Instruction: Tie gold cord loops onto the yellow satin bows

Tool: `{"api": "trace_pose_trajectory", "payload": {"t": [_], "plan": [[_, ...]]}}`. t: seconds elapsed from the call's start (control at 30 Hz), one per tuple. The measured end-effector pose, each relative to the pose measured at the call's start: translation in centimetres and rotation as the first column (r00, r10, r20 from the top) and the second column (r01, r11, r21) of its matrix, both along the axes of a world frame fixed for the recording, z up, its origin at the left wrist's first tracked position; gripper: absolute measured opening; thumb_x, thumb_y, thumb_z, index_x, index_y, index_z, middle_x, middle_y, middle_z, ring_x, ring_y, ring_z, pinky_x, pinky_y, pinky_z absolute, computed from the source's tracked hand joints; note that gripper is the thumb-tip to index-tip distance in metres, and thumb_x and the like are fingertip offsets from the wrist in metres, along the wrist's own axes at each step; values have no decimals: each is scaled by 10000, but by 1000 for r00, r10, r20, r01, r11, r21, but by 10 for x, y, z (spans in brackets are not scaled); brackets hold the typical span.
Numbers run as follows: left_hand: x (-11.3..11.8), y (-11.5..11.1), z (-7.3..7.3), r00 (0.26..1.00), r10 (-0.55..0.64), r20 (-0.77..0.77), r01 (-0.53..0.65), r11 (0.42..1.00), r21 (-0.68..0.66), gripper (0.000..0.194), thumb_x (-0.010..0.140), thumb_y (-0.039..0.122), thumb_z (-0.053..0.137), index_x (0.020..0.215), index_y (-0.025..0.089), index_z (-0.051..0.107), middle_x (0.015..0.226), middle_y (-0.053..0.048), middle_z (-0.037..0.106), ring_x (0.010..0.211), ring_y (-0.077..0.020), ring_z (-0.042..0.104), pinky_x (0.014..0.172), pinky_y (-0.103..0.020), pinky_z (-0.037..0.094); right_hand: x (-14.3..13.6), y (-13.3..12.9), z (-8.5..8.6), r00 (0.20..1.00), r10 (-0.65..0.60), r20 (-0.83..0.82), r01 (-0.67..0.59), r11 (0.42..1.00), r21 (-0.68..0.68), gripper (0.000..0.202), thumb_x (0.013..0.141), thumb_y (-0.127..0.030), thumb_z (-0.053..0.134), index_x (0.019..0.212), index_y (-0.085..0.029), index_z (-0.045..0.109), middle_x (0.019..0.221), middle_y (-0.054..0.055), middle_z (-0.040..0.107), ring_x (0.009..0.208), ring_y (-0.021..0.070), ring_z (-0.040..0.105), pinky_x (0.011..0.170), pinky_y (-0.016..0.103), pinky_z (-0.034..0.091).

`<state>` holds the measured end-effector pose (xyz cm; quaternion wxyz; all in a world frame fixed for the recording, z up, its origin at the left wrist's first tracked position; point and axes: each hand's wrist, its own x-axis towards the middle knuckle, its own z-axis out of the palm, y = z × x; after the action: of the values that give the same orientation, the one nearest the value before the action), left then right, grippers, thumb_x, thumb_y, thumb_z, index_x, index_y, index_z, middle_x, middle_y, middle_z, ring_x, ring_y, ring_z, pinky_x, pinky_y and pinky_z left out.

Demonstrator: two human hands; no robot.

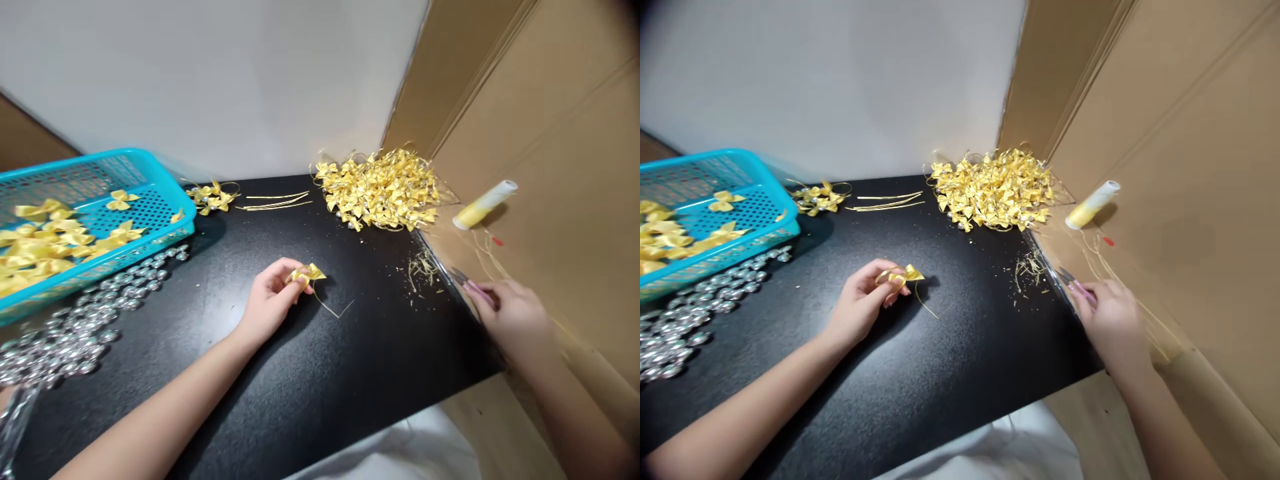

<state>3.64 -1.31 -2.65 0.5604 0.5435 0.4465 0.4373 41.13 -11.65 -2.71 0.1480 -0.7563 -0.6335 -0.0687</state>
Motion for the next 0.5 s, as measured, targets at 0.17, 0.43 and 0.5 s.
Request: {"api": "trace_pose_trajectory", "payload": {"t": [0.17,0.43,0.5], "plan": [[-1,-3,0,999,-52,-10,52,999,9,141,778,250,655,873,157,701,605,-17,682,498,-104,537,451,-214,379,-3,4,2,993,-93,-77,98,993,59,224,912,-434,509,768,-271,561,833,170,672,852,359,647,787,517,461],[-1,-5,-1,993,-115,-25,116,993,6,208,808,295,677,939,144,732,726,-61,753,599,-139,658,515,-224,475,-86,25,42,894,108,-435,-114,993,11,189,905,-376,461,996,-240,555,950,147,718,861,279,715,716,404,545],[0,-6,-1,994,-114,-6,114,994,-6,216,799,288,688,944,136,736,780,-77,769,631,-152,687,554,-237,515,-123,31,40,814,297,-500,-356,934,-25,174,920,-340,448,984,-229,566,886,99,730,773,233,722,656,345,551]]}}
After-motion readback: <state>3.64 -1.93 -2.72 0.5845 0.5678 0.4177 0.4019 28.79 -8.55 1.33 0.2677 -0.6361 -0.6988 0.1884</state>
